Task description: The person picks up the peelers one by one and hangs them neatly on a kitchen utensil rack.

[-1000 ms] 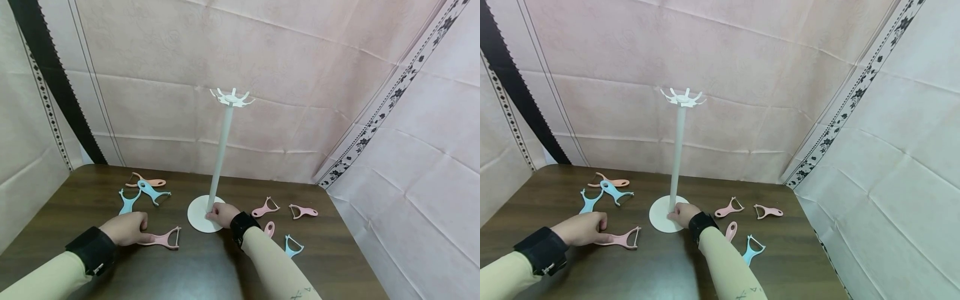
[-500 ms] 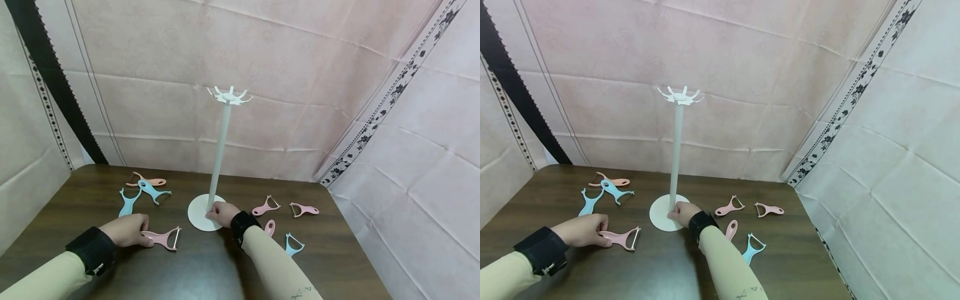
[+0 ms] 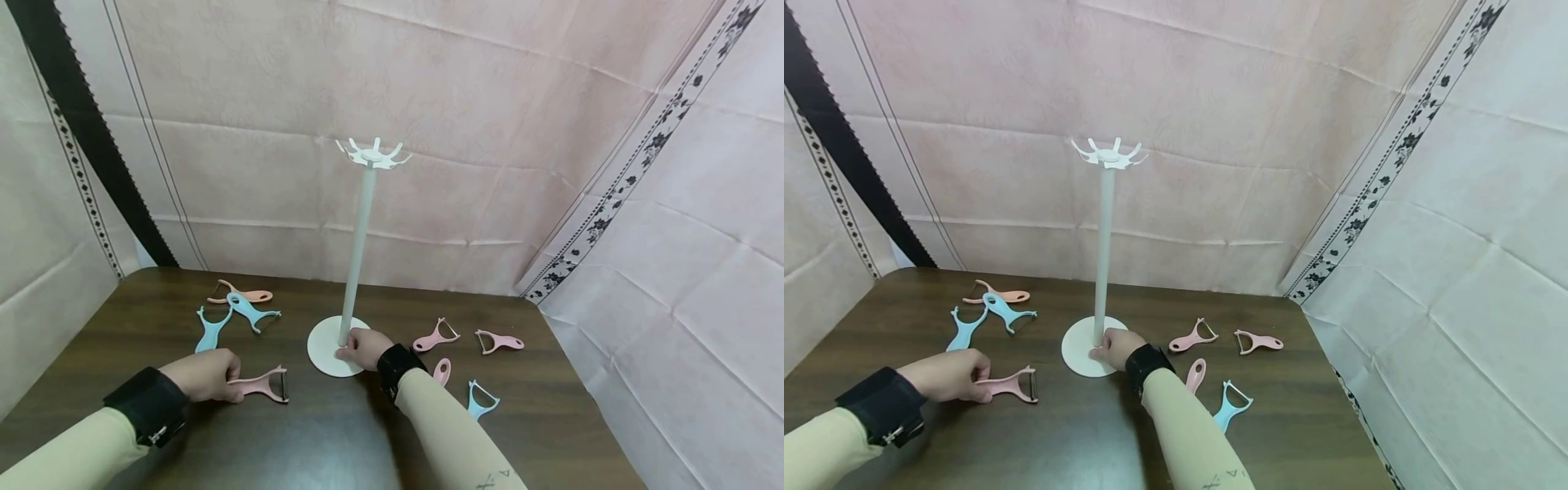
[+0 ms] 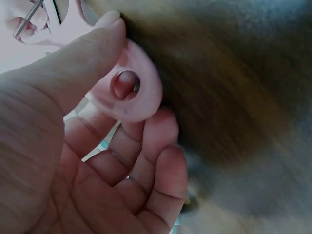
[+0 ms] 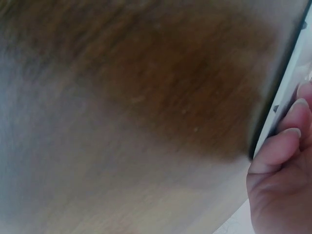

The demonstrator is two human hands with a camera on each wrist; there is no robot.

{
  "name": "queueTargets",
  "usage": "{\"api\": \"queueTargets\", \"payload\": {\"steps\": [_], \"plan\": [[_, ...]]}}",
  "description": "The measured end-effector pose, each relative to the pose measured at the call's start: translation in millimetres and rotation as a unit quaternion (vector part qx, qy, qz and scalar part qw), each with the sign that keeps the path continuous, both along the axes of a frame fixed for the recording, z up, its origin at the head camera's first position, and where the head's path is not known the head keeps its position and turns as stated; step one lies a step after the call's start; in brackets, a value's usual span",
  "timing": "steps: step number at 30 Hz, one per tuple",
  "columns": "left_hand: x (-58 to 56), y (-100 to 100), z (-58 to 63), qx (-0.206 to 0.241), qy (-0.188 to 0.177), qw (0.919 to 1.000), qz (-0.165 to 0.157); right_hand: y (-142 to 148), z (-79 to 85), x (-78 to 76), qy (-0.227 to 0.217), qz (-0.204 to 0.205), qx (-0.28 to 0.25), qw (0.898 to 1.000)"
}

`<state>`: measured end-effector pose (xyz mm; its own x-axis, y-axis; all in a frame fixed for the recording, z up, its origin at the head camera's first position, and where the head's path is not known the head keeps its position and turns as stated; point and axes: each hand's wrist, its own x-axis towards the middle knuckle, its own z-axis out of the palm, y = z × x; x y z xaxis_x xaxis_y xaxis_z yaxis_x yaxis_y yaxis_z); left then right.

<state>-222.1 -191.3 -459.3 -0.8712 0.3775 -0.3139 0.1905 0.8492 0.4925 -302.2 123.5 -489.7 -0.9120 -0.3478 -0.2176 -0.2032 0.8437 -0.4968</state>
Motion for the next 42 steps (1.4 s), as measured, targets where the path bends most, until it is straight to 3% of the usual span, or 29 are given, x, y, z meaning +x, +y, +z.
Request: {"api": "queueTargets", "payload": {"steps": [11,18,25,30,35,42], "plan": [[-9.4,-8,22.9,0.054,-0.013,0.9981,-0.024,-5,1.6,1.6,0.015,0.006,0.01,1.0],[-12.3,-7,41.0,0.094,0.009,0.9945,-0.045,-5,-1.1,1.6,0.021,0.011,0.012,1.0],[-24.2,-7,58.5,0.112,0.014,0.9924,-0.047,-1,2.9,3.2,0.014,0.007,-0.005,1.0],[-31.1,-4,75.4,0.112,0.05,0.9912,-0.05,0,5.1,3.1,0.002,0.004,-0.01,1.0],[-36.7,5,91.3,0.134,0.09,0.9868,-0.012,0,2.9,3.1,0.005,0.011,-0.003,1.0],[-45.3,19,110.3,0.184,0.198,0.9617,0.043,-1,3.8,2.9,0.012,0.012,0.0,1.0]]}}
